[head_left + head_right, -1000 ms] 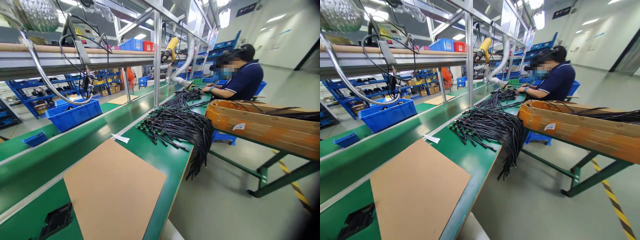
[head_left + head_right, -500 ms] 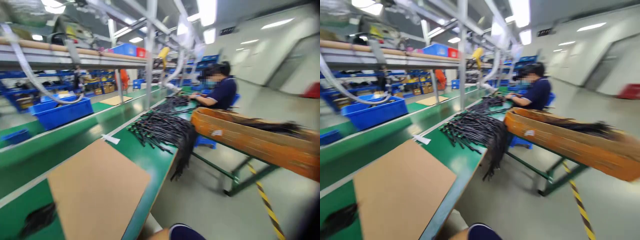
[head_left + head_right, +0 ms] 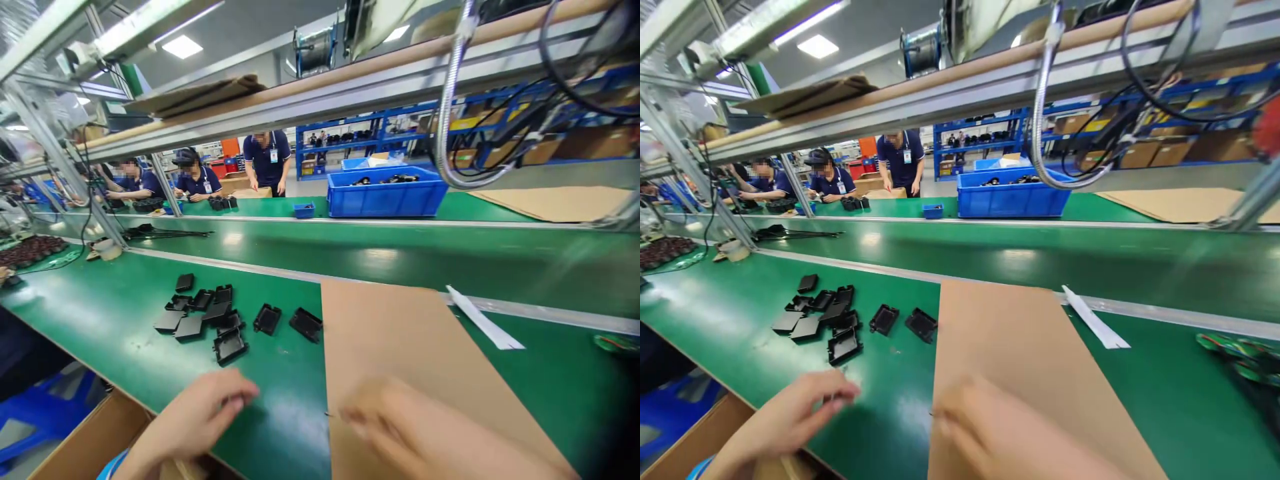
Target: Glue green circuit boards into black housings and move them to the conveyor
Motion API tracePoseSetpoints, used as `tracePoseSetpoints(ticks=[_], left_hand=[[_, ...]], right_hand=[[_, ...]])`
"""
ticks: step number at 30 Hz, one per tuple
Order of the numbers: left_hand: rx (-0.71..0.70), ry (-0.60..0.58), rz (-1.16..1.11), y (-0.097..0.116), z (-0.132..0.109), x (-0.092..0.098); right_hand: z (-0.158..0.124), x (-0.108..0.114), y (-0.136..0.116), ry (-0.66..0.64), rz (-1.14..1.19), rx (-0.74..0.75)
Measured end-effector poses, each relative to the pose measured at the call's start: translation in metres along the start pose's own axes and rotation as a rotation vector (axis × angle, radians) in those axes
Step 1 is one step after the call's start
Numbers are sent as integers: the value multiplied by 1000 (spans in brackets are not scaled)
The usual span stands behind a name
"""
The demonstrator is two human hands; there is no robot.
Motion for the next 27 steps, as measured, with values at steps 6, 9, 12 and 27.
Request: tracePoseSetpoints(ticks=[6, 9, 12, 27], left_hand=[[151, 270, 340, -45, 35, 42], [199, 318, 316, -63, 36, 44], [225, 347, 300, -71, 40, 48], [283, 392, 310, -135, 74, 113]], right_hand=[[114, -4, 22, -90, -283, -153], [143, -12, 26, -95, -321, -230], [161, -17, 18, -70, -326, -269], [178, -26, 11, -143, -394, -127]])
Point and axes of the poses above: each hand's wrist, its own z-axis towards the middle knuckle, its own x-axis out of the back of the hand, y = z × x, the point moved 10 cm from there along z, towards the middle knuckle, and after that the axes turned 8 degrees about -y, right-handed, at the moved point
